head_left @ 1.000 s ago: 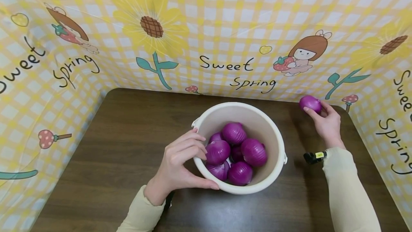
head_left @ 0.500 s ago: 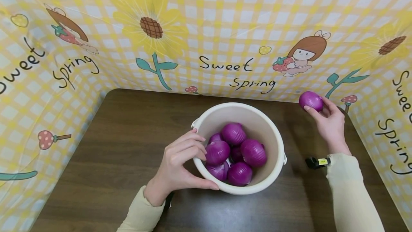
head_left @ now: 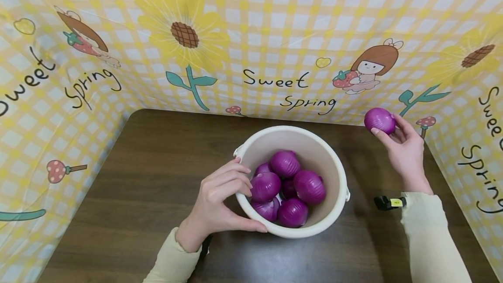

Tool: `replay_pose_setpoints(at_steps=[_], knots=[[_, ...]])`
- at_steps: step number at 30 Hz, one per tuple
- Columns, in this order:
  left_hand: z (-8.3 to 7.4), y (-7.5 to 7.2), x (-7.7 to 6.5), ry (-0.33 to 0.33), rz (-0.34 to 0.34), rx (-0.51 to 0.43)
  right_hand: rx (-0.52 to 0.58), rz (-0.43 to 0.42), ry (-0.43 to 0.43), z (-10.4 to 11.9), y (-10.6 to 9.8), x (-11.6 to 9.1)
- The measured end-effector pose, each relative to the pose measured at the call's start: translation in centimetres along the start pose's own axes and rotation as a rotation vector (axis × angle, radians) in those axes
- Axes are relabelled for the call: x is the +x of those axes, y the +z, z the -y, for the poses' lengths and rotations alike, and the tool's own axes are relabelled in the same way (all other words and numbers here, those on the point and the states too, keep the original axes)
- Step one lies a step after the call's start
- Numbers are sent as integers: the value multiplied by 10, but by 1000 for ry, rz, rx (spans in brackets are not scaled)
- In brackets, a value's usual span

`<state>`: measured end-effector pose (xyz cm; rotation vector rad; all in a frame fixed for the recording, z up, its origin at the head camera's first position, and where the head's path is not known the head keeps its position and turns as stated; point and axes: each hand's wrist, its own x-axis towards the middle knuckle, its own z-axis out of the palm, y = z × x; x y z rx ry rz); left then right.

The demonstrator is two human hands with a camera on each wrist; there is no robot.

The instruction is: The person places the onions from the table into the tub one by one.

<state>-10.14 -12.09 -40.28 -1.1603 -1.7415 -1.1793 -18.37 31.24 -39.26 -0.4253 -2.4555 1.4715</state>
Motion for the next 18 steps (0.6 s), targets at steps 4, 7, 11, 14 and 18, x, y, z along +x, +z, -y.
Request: replay_pose_setpoints(at_steps=[4,7,11,14,18], knots=[[-1,0,-1,-8,6,-3,2,-3,-20,4,0,-3],[-1,0,-1,-11,9,-6,4,-3,-27,7,0,-6],[-1,-1,-1,-14,10,-8,15,1,-35,11,0,-9],[-1,-1,-1,-13,9,-8,13,-1,-46,16,0,-12],[-1,0,-1,-10,8,-8,16,-3,-56,21,1,-17]])
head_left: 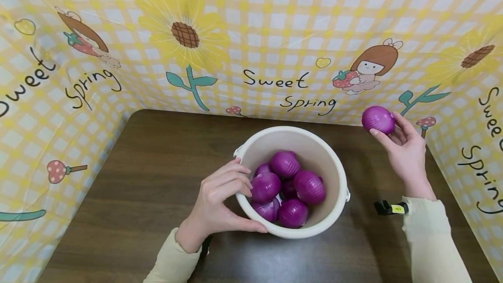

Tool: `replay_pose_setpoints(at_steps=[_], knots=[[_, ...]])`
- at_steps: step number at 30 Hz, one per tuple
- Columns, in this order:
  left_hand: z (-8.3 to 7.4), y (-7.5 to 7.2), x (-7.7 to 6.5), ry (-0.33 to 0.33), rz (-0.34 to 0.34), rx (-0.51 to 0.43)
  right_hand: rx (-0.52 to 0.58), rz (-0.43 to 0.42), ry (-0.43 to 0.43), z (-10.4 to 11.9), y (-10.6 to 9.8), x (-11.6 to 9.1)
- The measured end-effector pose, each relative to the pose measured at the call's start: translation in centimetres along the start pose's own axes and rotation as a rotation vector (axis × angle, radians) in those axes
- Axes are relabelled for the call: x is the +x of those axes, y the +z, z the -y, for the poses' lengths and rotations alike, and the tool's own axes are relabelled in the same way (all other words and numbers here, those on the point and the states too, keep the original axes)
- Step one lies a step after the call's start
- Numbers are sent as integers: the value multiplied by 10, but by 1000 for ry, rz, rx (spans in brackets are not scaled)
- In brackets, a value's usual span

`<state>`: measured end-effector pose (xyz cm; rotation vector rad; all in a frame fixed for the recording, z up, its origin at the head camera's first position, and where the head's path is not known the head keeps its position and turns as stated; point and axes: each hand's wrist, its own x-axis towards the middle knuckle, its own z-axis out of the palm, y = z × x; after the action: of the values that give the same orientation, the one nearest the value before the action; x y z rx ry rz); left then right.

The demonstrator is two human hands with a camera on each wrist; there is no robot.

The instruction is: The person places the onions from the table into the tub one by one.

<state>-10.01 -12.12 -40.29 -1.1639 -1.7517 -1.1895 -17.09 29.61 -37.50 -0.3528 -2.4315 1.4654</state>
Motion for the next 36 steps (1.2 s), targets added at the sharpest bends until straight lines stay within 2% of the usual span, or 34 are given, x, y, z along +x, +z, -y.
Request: replay_pose_setpoints(at_steps=[13,26,36], knots=[[0,-1,0,-8,2,2,80,-15,-51,10,5,-11],[0,-1,0,-17,1,-2,282,-12,-103,26,7,-22],[0,0,-1,-14,0,3,368,-5,-168,37,9,-29]])
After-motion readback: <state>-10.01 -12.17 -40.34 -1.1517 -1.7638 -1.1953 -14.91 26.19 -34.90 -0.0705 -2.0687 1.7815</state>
